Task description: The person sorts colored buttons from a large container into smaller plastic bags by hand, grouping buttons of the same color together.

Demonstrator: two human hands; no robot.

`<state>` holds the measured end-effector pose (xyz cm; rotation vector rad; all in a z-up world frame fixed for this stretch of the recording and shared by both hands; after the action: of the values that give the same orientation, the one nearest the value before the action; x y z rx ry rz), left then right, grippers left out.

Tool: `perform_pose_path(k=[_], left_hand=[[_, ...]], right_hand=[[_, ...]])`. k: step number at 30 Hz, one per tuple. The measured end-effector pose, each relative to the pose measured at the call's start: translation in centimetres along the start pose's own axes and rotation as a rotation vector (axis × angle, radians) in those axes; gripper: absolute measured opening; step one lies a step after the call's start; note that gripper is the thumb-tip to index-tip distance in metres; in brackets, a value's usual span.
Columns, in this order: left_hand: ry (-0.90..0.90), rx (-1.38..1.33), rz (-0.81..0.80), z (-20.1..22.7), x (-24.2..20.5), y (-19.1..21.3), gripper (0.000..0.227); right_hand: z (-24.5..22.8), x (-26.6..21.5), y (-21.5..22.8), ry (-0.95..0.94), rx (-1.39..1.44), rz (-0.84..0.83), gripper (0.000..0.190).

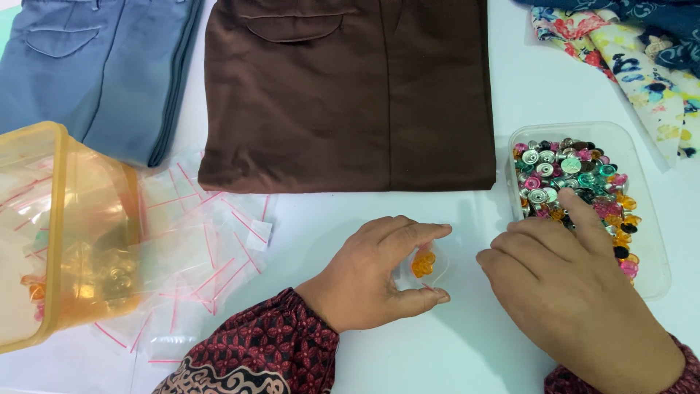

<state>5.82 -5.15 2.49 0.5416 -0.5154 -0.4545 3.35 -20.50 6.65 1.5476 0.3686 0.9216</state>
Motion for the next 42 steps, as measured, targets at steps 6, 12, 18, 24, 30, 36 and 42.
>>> perform_pose_path(k=[6, 12, 18, 24, 30, 36, 42], left_hand=[[-0.004, 0.034, -0.045, 0.4, -0.1, -0.8, 0.063], [0.007, -0.004, -0.109, 0.6, 0.1, -1.0, 0.065], [0.049, -0.083, 0.014, -0.2, 0.0, 0.5, 0.067], [0.020, -0.055, 0.012, -0.1, 0.1, 0.4, 0.066], [0.057, -0.052, 0.009, -0.6, -0.1, 0.4, 0.070], [0.100, -0.031, 0.038, -1.4, 0.0, 0.8, 0.068], [0.129, -0.083, 0.165, -2.0, 0.2, 2.5, 0.065]], right_hand=[[-2.1, -0.1, 3.0, 0.120, 0.251, 0.333, 0.012], [0.2, -0.9, 2.5, 0.017, 0.177, 0.249, 0.028], [1.8, -0.9, 1.3, 0.002, 0.231, -0.051, 0.012], [-1.0, -4.8, -3.3, 0.110, 0.045, -0.411, 0.026], [-1.8, -5.1, -4.1, 0.291, -0.385, -0.413, 0.013], [-1.9, -5.0, -4.3, 0.289, -0.378, -0.481, 0.010], [-2.2, -0.6, -1.3, 0.218, -0.026, -0.198, 0.013]])
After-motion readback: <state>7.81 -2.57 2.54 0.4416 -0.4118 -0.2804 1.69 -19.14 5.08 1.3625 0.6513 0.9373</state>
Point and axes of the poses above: each hand's wrist, its own x-axis towards the middle knuckle, its own y-axis out of the back of the hand, z = x × y, the point moved 8 cm from there along x, towards the middle knuckle, and after that the axes turned 3 degrees about x, right-handed, at the moved point
